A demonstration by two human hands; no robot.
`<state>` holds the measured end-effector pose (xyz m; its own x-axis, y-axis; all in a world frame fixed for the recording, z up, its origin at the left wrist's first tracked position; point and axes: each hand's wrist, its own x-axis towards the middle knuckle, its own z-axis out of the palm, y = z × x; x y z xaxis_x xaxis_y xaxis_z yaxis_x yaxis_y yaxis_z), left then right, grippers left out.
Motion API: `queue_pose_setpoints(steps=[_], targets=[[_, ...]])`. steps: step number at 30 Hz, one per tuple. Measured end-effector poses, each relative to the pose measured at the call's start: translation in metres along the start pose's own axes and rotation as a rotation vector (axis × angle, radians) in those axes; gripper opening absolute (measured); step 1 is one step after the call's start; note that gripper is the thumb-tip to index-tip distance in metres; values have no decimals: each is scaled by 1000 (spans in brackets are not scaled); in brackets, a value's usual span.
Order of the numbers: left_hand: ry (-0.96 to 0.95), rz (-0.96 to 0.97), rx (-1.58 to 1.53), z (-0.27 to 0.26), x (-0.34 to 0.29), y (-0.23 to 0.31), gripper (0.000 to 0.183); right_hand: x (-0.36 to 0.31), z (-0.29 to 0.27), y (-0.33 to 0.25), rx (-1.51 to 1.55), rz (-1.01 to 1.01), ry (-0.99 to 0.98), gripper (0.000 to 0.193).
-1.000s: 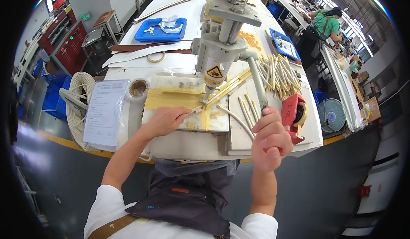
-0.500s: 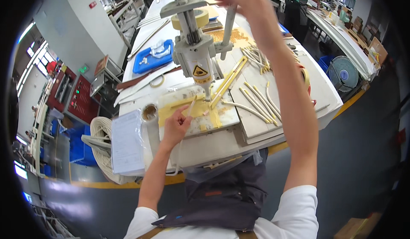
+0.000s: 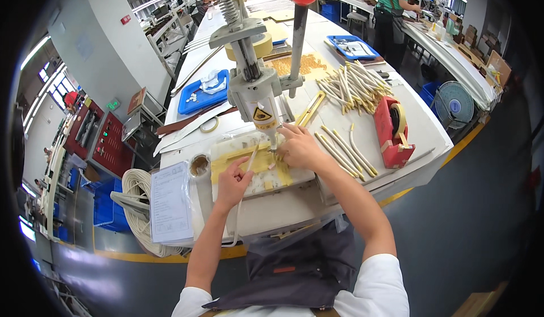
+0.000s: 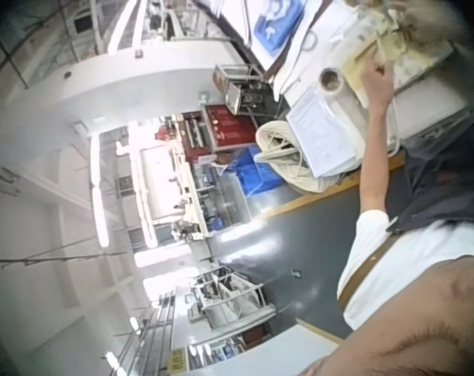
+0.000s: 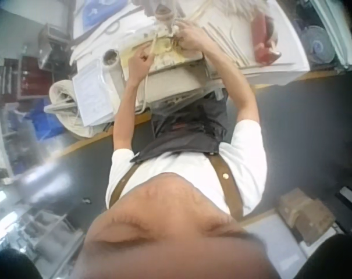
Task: The person repeatedly picks up white cables and yellow plastic sleeves, inserts the cable ends into the sleeves, and places the assembled units on the table. They use a red handheld tool to press or secure the sleeve onto the cable end. The process is repeated for multiple cables throughout the clip.
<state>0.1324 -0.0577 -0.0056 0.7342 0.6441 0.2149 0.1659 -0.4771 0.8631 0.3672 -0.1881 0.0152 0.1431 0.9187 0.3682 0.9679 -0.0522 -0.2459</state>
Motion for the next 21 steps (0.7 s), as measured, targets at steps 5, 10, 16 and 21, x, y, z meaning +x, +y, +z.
queue_pose_setpoints(steps=[5,10,16,21], targets=[[12,0,-9,2,1,0,44,-3,4,11,217,21,76,17],[21,-1,-29,0,-2,-4,42,-36,-17,8,17,-146,414,16],[-6,-30,-164,3,-3,-4,36,-132,-67,32,-161,275,605,17],[18,-101,-307,4,-26,13,32,-156,-85,3,-228,357,487,29]])
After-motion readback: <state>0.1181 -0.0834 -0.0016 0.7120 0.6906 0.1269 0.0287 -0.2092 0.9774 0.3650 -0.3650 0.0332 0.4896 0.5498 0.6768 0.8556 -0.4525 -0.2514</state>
